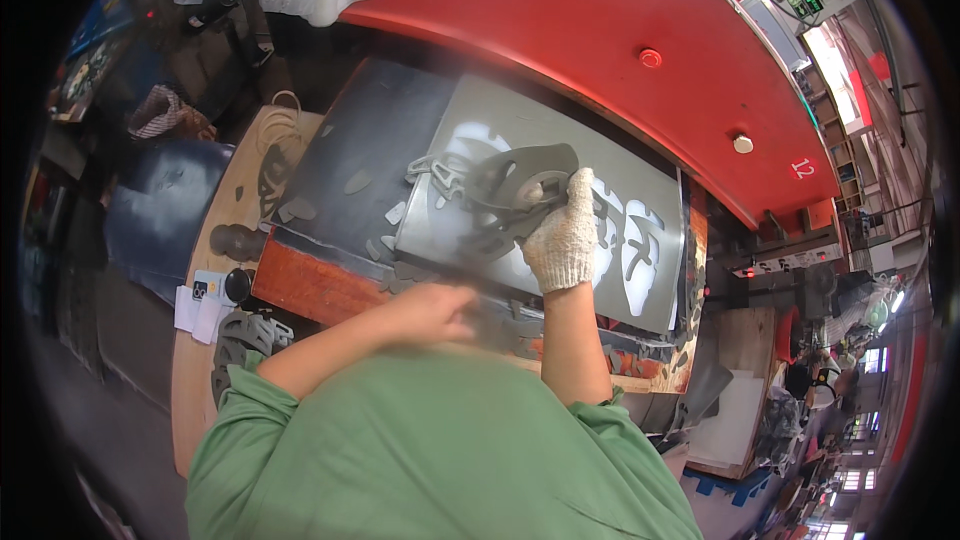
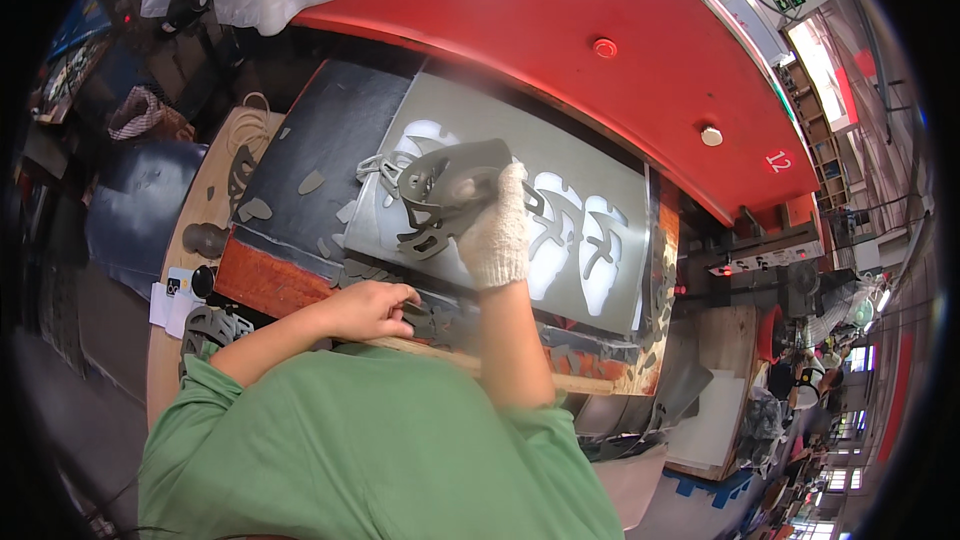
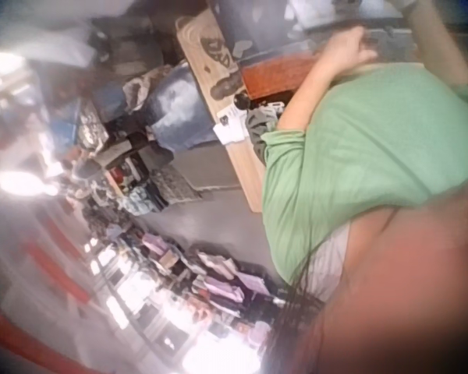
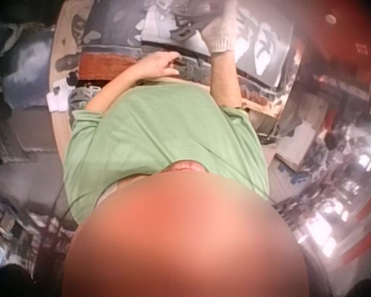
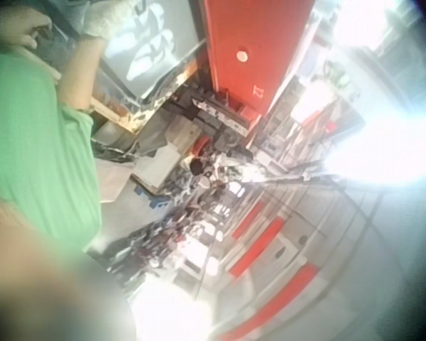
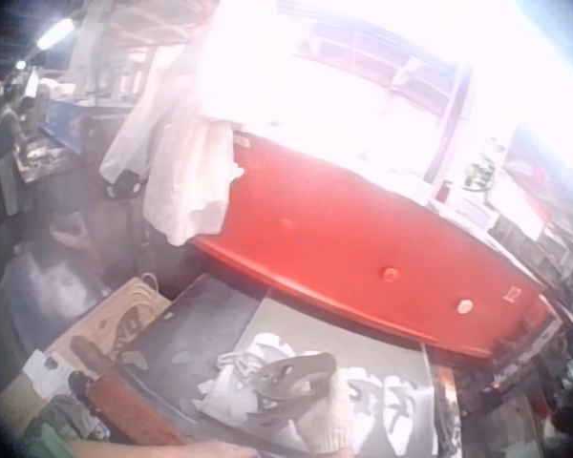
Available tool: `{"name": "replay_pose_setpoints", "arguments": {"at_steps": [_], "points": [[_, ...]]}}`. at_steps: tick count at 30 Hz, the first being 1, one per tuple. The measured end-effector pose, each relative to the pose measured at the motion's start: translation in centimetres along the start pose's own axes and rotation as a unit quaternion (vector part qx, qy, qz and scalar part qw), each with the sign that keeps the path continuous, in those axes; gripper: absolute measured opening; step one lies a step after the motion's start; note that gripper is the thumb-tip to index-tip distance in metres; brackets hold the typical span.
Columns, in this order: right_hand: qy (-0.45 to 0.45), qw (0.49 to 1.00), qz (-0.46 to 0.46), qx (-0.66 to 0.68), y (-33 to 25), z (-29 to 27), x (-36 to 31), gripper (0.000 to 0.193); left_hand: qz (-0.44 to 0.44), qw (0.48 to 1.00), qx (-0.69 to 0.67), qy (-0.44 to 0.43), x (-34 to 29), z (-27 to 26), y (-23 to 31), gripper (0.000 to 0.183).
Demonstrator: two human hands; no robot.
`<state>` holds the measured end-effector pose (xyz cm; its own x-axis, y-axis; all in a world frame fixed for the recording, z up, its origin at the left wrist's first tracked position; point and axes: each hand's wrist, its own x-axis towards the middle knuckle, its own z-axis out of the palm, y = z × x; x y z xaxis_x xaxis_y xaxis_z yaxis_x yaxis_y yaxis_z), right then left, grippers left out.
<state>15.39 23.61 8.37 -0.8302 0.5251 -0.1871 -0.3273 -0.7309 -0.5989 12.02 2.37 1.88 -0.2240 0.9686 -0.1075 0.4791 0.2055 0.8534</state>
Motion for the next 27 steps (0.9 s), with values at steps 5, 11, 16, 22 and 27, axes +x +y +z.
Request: {"name": "replay_pose_setpoints", "arguments": {"at_steps": [5, 11, 16, 22, 27], "points": [[-0.047, 0.884, -0.153, -0.438, -1.2, -0.3, -1.1, 0.019, 0.114, 0.984, 0.016, 0.136, 0.7, -2.6, 0.6, 0.052], [-0.16, 0.926, 0.0, -0.342, -1.5, 2.6, -4.2, 0.05, 0.236, 0.827, 0.005, 0.51, 3.5, -5.3, 3.1, 0.041], [-0.072, 0.876, -0.046, -0.474, -0.6, 5.8, -5.5, 0.062, 0.133, 0.855, -0.216, 0.453, 3.0, -4.5, 2.1, 0.016], [-0.11, 0.942, -0.154, -0.278, -2.9, 7.5, -4.1, 0.03, -0.067, 0.658, -0.632, 0.403, 2.4, -5.6, -3.5, 0.016], [-0.069, 0.952, -0.236, -0.182, -5.6, 8.2, -3.4, 0.016, -0.064, 0.778, -0.537, 0.32, -1.7, -6.5, -8.5, 0.031]]}}
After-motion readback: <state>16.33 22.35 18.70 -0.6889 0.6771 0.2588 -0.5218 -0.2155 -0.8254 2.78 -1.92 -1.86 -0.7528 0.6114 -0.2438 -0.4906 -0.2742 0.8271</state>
